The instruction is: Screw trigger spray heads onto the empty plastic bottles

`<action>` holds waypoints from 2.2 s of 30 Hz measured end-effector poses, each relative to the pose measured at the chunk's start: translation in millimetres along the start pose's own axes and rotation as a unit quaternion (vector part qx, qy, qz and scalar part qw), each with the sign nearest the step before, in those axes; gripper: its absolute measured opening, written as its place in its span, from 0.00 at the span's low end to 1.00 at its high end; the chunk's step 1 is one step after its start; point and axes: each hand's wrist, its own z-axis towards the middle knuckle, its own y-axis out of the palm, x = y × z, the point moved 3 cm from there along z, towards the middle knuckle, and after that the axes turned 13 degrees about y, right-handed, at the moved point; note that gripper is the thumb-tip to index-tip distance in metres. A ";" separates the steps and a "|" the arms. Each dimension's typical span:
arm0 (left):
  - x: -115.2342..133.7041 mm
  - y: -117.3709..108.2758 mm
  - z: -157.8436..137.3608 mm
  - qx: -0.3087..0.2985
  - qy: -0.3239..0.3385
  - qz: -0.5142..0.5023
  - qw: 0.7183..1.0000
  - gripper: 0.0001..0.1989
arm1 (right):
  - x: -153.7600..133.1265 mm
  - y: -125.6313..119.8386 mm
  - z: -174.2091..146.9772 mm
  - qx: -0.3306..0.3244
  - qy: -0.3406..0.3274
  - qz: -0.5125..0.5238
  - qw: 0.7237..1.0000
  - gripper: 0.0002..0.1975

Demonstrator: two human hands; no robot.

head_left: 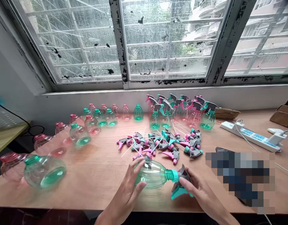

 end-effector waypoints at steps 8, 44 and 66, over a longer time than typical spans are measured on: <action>-17.7 2.8 -2.4 -0.036 -0.104 -0.125 0.986 0.49 | 22.6 -0.3 4.6 0.003 0.033 -0.050 0.998 0.22; -16.1 1.1 -7.8 -0.022 0.000 -0.194 0.981 0.45 | 21.2 9.9 6.9 -0.038 0.067 0.050 0.996 0.22; -2.7 -0.1 -6.3 -0.015 -0.008 -0.241 0.970 0.51 | 25.4 10.3 9.9 -0.035 0.063 0.048 0.996 0.24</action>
